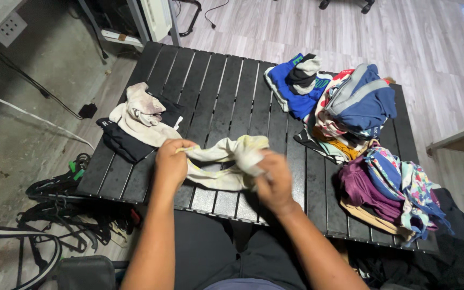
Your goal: The person folds various items of clothing, including socks, underwear, and shorts, on a black slatted table and places them into piles.
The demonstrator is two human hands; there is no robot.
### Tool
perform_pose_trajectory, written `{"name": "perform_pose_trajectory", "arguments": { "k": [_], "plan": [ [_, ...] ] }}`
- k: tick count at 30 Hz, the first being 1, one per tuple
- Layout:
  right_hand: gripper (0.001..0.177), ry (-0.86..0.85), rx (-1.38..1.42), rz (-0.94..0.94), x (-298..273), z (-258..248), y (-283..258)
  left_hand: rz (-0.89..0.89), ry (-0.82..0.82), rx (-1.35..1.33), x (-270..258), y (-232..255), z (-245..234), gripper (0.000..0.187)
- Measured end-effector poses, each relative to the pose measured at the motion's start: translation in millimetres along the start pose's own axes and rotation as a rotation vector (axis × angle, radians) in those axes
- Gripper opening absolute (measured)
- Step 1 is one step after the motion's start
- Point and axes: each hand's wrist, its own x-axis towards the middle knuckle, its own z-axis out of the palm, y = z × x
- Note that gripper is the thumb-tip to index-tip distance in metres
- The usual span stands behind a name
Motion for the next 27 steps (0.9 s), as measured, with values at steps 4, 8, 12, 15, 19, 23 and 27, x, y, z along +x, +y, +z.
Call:
{"name": "perform_pose_trajectory", "arguments": {
  "k": [4,8,12,15,19,23,27],
  "plan": [
    [0.028,-0.700,0.150,0.027,3.1,-11.4,-9.4,-0.323,-0.037,-0.215,-6.3,-13.6,2.9,0.035],
    [0.017,-0.337,0.140,0.266,7.6,-2.4,-14.3,-0.387,-0.032,-0.208,-4.8,-36.1,8.1,0.027],
    [0.046,-0.249,-0.145,0.399,25.1,5.4,-21.0,-0.188,-0.109,-0.476,1.4,-66.7,10.5,0.028],
    [0.054,-0.357,-0.219,0.834,28.0,20.7,-17.5,-0.276,-0.205,-0.618,1.0,-70.5,9.1,0.025],
    [0.031,-0.321,-0.149,0.776,15.3,24.9,23.5,-0.353,-0.151,-0.680,-2.0,-50.9,-1.7,0.023],
    [0.030,0.115,0.372,1.043,11.7,1.6,81.6,-0.317,0.030,-0.771,6.9,-46.8,-17.3,0.029],
    [0.045,0.334,0.844,1.204,11.9,-31.0,128.4,-0.181,0.119,-0.778,14.3,-63.4,-4.0,0.018]
  ]
}}
